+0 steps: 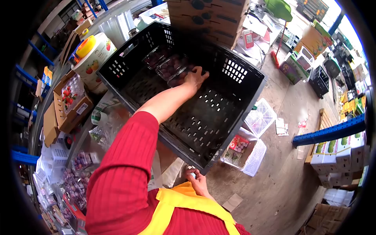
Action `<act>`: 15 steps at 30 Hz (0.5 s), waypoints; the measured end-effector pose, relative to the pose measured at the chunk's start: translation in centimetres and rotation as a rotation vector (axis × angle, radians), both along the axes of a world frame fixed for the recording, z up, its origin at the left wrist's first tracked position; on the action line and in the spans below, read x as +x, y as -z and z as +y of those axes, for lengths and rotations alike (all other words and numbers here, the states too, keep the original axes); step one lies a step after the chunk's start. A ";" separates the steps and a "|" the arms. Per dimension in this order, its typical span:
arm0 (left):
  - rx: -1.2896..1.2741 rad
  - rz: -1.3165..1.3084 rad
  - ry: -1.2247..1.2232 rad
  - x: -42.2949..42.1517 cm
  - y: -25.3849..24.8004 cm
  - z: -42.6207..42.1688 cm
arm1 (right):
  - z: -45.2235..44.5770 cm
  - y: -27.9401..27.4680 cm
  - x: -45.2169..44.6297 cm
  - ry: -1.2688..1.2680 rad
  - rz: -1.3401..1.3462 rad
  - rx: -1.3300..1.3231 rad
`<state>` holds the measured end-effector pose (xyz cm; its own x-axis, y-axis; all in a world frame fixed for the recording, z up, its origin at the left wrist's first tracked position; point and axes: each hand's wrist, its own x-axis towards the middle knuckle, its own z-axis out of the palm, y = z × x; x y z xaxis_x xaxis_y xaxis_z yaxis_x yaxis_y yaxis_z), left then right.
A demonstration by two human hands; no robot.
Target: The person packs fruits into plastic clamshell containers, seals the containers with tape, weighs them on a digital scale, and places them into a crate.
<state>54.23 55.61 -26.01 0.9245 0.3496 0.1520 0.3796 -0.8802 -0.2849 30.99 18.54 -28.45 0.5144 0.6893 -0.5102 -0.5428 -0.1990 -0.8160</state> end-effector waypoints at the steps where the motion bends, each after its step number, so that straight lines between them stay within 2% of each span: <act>1: -0.050 -0.028 -0.019 -0.1 -0.4 1.2 | 0.0 0.3 -0.1 -0.014 0.009 0.029; 5: -0.343 0.145 -0.093 0.7 -3.5 2.9 | -0.4 1.4 0.1 -0.097 0.058 0.071; 6: -0.431 0.165 -0.113 0.0 -6.9 1.4 | -0.3 1.3 0.1 -0.127 0.095 0.082; 7: -0.522 0.106 -0.029 1.2 -6.3 1.9 | 0.1 1.0 -0.3 -0.176 0.140 0.094; 8: -0.764 0.177 0.133 0.4 -10.3 0.7 | 0.5 0.4 -0.3 -0.249 0.139 0.076; 10: -0.741 -0.145 0.439 -3.3 -13.8 -1.6 | 3.0 -2.9 -1.1 -0.384 0.108 0.078; 11: -0.664 -0.316 0.551 -7.0 -16.9 -3.4 | 4.1 -4.0 -1.6 -0.441 0.092 0.075; 12: -0.709 -0.512 0.622 -13.5 -21.0 -5.5 | 4.9 -3.0 -2.3 -0.466 0.118 0.107; 13: -0.738 -0.712 0.673 -19.1 -22.7 -6.6 | 5.6 -2.1 -3.4 -0.473 0.138 0.132; 14: -0.716 -0.816 0.606 -25.0 -23.9 -7.4 | 7.0 -3.2 -4.5 -0.509 0.110 0.171; 15: -0.715 -1.034 0.591 -30.1 -22.8 -7.8 | 8.2 -4.3 -5.5 -0.570 0.066 0.169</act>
